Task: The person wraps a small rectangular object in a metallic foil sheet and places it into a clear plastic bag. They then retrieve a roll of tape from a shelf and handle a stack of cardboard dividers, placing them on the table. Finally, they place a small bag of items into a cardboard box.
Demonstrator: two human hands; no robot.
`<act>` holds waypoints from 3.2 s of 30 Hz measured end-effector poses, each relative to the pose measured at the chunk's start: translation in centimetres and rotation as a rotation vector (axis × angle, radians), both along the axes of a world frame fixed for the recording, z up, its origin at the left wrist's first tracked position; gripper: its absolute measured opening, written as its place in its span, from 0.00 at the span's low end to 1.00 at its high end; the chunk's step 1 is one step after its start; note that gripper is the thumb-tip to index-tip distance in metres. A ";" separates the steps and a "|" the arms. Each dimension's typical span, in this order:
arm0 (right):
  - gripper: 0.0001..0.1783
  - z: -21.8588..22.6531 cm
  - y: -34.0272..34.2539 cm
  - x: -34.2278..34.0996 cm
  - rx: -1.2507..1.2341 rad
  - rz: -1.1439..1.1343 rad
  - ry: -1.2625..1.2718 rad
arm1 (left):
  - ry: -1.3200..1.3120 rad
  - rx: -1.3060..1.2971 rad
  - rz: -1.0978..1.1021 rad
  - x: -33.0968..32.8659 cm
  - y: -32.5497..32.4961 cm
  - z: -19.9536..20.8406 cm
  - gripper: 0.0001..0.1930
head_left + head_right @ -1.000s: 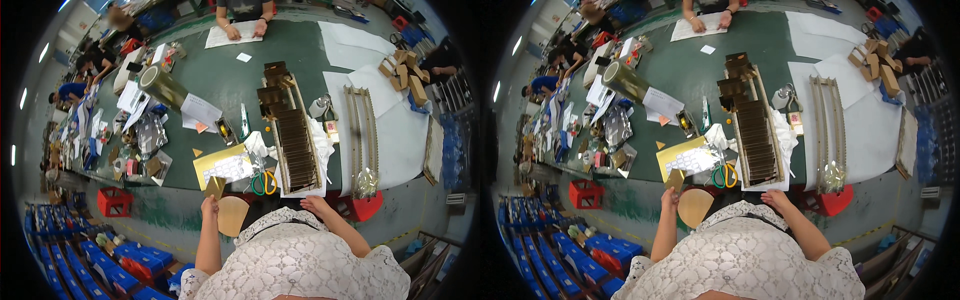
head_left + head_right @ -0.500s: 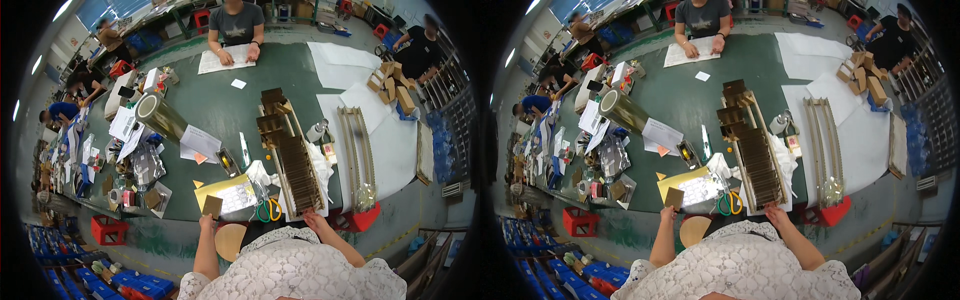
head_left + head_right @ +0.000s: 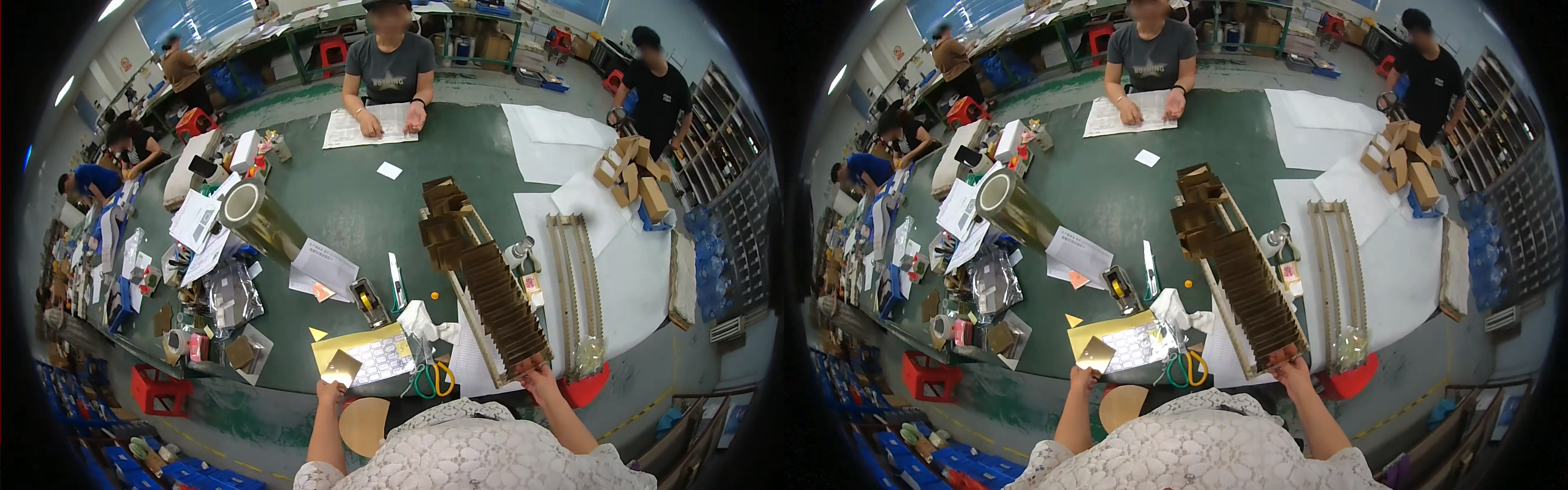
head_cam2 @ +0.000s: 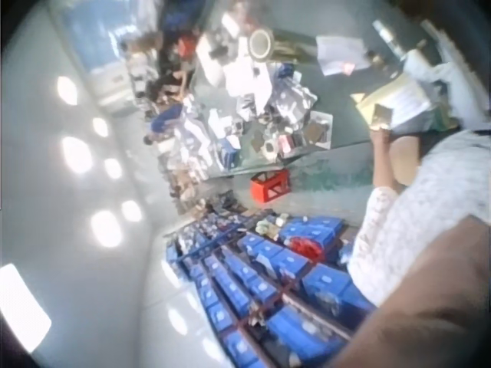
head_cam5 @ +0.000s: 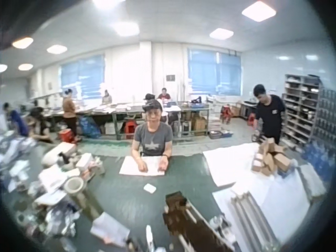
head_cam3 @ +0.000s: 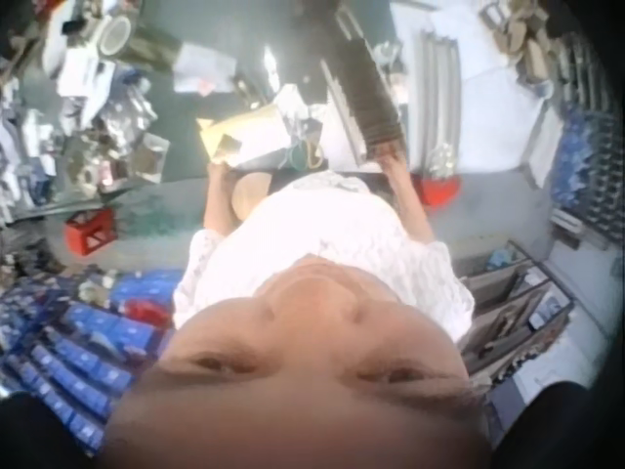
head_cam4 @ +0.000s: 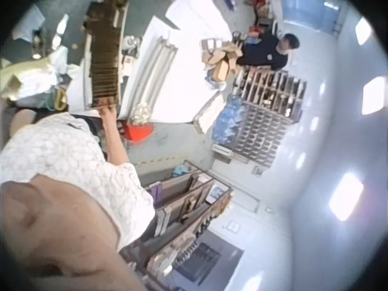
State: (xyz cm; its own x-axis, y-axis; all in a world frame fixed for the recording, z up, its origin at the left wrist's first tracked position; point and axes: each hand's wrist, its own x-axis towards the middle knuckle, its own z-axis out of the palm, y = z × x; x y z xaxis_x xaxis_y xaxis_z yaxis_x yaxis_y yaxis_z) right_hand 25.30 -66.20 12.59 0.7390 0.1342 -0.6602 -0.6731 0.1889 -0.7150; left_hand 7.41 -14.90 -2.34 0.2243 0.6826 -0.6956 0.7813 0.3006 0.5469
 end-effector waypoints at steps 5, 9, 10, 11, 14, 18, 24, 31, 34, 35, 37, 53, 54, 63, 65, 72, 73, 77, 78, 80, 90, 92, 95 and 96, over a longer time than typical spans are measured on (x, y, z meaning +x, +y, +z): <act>0.17 1.6 -2.1 3.7 -0.063 0.071 0.014 | 0.125 0.109 -0.190 1.3 0.0 2.7 0.17; 0.16 5.2 -2.0 5.5 -0.090 0.113 0.006 | 0.374 0.537 -0.309 4.0 -3.5 8.1 0.15; 0.16 5.2 -2.4 5.8 -0.094 0.114 -0.003 | 0.419 0.468 -0.344 5.4 -4.4 10.6 0.18; 0.16 5.2 -2.3 6.4 -0.089 0.140 -0.005 | 0.388 0.478 -0.558 4.3 -3.8 9.7 0.18; 0.16 5.7 -2.6 6.4 -0.100 0.141 0.017 | 0.079 0.177 -0.773 4.6 -3.0 5.3 0.18; 0.13 4.7 -2.0 5.2 -0.105 0.100 0.051 | -0.212 -0.475 -0.578 17.4 -11.6 13.2 0.14; 0.13 4.8 -0.6 4.3 -0.039 0.030 0.026 | -0.527 -0.901 -0.252 31.8 -17.7 13.3 0.29; 0.12 5.1 -0.3 5.9 -0.078 0.071 0.047 | -0.360 -0.631 -0.495 36.3 -16.9 12.3 0.16; 0.12 5.2 1.0 7.6 -0.109 0.106 0.057 | -0.429 -0.631 -0.433 36.4 -15.2 11.6 0.14; 0.12 5.4 1.7 8.4 -0.124 0.121 0.066 | -0.437 -0.620 -0.426 36.6 -14.4 11.5 0.13; 0.13 5.4 3.2 10.1 -0.127 0.166 0.065 | -0.457 -0.594 -0.389 36.8 -12.8 12.2 0.13; 0.14 1.6 16.2 39.0 -0.263 0.582 -0.108 | -0.522 -0.423 -0.133 45.6 1.6 10.1 0.19; 0.13 1.1 16.4 41.4 -0.305 0.602 -0.144 | -0.521 -0.445 -0.133 46.8 1.9 9.9 0.19; 0.26 -5.6 19.7 57.4 -0.383 0.382 -0.081 | -0.489 -0.387 -0.178 56.5 -0.3 5.6 0.24; 0.27 -6.9 20.4 59.2 -0.370 0.341 -0.075 | -0.485 -0.340 -0.151 57.7 -0.6 5.0 0.24; 0.27 -8.4 22.1 61.2 -0.300 0.284 -0.105 | -0.540 -0.368 -0.066 58.8 -0.5 4.3 0.22; 0.26 -8.3 21.8 61.1 -0.297 0.273 -0.123 | -0.558 -0.380 -0.062 58.8 -0.5 4.3 0.23; 0.19 -8.0 18.0 60.0 -0.687 0.511 -0.563 | -0.554 -0.521 -0.099 56.4 -1.6 5.5 0.22; 0.18 -6.7 17.0 59.0 -0.710 0.525 -0.649 | -0.564 -0.525 -0.126 55.0 -2.1 5.9 0.20; 0.15 -4.1 14.3 56.4 -0.591 0.504 -0.727 | -0.583 -0.506 -0.157 52.1 -4.3 8.2 0.14; 0.11 8.3 4.4 26.6 -0.468 0.253 -0.773 | -0.596 -0.982 -0.191 30.2 -15.0 14.6 0.15; 0.12 10.9 5.8 20.0 -0.503 0.373 -0.820 | -0.642 -1.203 -0.214 27.8 -17.8 16.8 0.16; 0.15 13.7 9.1 13.0 -0.516 0.546 -1.115 | -0.584 -1.237 -0.228 26.8 -22.2 21.6 0.17; 0.16 14.1 9.8 11.2 -0.590 0.547 -1.280 | -0.533 -1.172 -0.240 26.6 -23.8 23.4 0.18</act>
State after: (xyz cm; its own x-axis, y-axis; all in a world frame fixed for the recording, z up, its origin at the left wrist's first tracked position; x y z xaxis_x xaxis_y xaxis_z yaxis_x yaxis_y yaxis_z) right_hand 36.51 -56.44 26.67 0.7883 0.5283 0.3153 0.5538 -0.3860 -0.7377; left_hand 34.02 -38.74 21.06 0.6851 -0.3591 -0.6338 0.6521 0.6902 0.3138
